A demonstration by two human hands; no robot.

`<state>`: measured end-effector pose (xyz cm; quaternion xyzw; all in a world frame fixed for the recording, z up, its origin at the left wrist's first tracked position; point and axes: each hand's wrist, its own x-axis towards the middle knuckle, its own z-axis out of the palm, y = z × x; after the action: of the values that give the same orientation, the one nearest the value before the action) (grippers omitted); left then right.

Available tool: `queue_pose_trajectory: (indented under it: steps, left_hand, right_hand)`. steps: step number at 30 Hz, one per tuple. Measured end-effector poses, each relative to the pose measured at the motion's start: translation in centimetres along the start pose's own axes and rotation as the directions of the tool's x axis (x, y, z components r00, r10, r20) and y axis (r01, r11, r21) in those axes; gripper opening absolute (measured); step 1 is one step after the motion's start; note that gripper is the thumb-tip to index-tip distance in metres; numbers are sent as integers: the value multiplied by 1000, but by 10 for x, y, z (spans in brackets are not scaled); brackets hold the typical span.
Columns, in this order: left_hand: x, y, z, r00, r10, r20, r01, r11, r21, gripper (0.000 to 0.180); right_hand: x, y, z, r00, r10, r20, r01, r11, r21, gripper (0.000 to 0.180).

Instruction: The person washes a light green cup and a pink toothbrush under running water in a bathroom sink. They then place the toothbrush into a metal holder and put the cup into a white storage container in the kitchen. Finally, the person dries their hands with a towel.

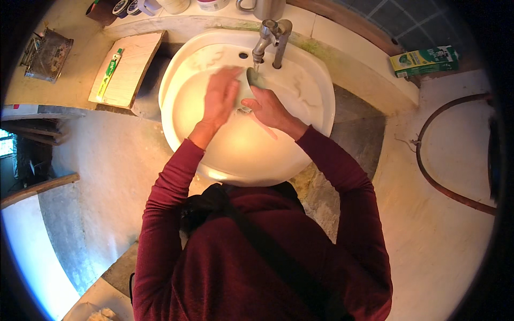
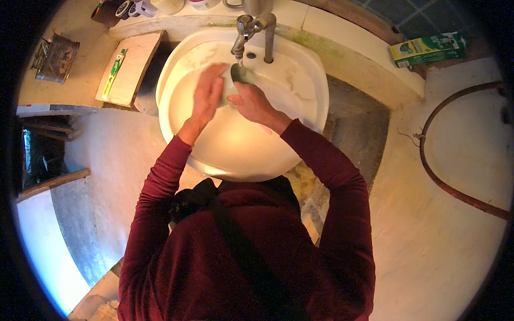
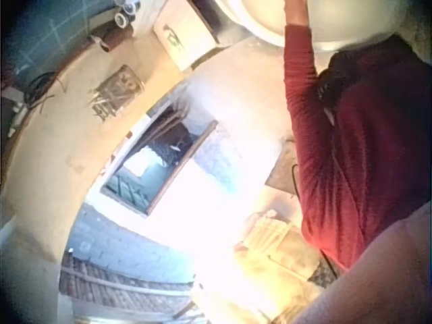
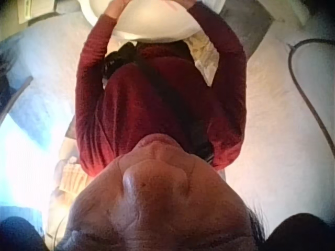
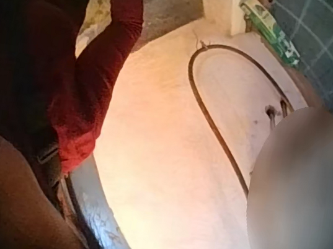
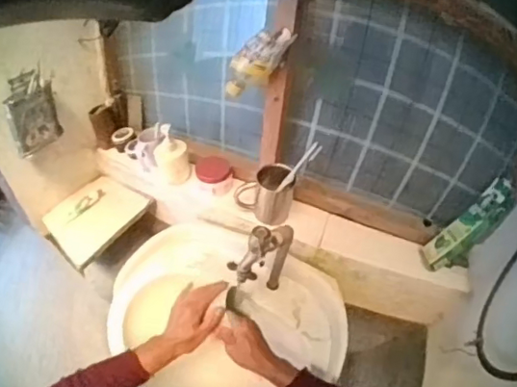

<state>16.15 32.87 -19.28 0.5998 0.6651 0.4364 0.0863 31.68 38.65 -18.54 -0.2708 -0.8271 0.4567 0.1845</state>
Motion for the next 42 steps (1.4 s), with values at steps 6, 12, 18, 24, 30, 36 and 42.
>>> queue_pose_trajectory:
  steps: [6,12,18,24,30,36,42]
  left_hand:
    - [29,-29,-16,600,-516,612,738,652,-174,60]
    - [-9,-9,14,737,-440,513,637,200,-744,69]
    - [-13,-10,4,708,-414,572,684,197,-703,68]
    - [-17,-23,-1,588,-592,551,774,214,-595,58]
    - [-23,-39,-6,554,-690,466,761,191,-621,51]
    - [-28,-35,-2,529,-674,515,788,165,-594,49]
    - [-24,-29,-2,550,-648,527,780,171,-602,49]
  right_hand:
    - [-5,-2,-4,968,-250,-7,243,947,-211,18]
    - [9,-32,-9,996,83,-33,-88,972,-217,23]
    - [-10,1,-19,966,-257,30,249,893,-376,16]
    - [-20,-10,-16,876,-481,34,413,712,-568,12]
    - [-24,-8,-18,870,-478,120,425,605,-673,18]
    - [-15,-12,-23,932,-352,81,328,731,-598,13]
    - [-10,-2,-18,934,-357,-18,311,838,-448,21]
